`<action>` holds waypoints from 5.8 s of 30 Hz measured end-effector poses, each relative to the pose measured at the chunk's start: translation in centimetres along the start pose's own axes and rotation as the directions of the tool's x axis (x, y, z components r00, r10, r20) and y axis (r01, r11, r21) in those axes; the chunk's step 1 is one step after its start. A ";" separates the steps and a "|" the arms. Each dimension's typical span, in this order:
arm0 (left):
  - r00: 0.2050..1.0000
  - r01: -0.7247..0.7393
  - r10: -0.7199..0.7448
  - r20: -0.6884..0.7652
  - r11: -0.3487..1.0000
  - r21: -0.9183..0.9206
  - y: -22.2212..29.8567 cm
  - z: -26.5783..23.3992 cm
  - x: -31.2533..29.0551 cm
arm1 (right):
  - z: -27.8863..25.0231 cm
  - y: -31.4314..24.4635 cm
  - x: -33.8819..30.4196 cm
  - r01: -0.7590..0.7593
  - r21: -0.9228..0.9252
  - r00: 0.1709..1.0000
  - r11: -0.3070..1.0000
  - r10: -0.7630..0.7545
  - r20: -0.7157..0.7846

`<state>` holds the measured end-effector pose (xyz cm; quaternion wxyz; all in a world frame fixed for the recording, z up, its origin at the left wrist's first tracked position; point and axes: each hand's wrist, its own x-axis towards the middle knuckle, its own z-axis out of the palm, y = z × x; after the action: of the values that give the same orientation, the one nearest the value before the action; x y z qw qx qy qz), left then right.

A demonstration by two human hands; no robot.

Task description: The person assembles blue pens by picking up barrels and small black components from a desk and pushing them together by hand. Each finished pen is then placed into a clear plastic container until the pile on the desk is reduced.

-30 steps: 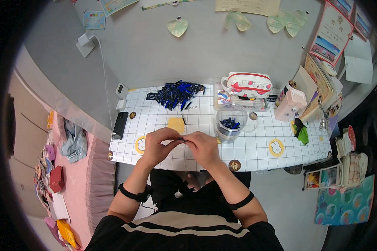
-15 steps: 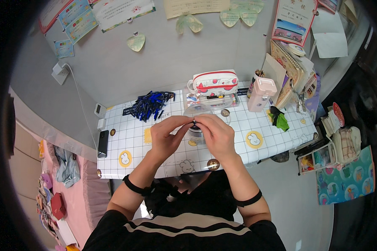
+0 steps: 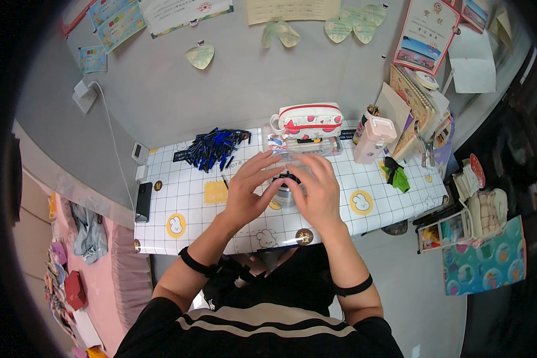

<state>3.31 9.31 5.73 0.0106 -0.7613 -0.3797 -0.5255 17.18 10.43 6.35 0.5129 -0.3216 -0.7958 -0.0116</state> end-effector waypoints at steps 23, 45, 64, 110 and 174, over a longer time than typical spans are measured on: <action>0.816 0.431 -0.572 0.084 0.699 0.571 -6.0 -4.2 -5.6 | 8.7 -3.1 -3.1 0.031 0.015 0.735 0.999 -0.033 0.677; 0.817 0.446 -0.560 0.137 0.764 0.467 -3.9 -5.3 -7.2 | 9.7 -1.8 -1.5 0.000 -0.072 0.756 0.997 0.047 0.653; 0.786 0.615 -0.618 -0.009 0.780 0.118 -2.2 -4.9 -8.2 | 9.9 -2.2 -2.3 -0.100 0.182 0.843 0.978 -0.014 0.537; 0.793 0.510 -0.601 0.099 0.744 0.431 -2.9 -3.7 -6.8 | 9.6 -2.2 -1.7 -0.160 0.008 0.908 0.987 0.144 0.394; 0.640 0.767 -0.767 0.043 0.634 -0.097 -0.7 -4.6 -8.2 | 6.6 -2.4 -2.9 -0.561 0.300 0.702 0.772 0.252 0.666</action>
<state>-2.07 3.21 0.94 -0.2535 -0.5268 -0.6384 -0.5007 11.34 9.37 1.59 0.2909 -0.3437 -0.7959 0.4047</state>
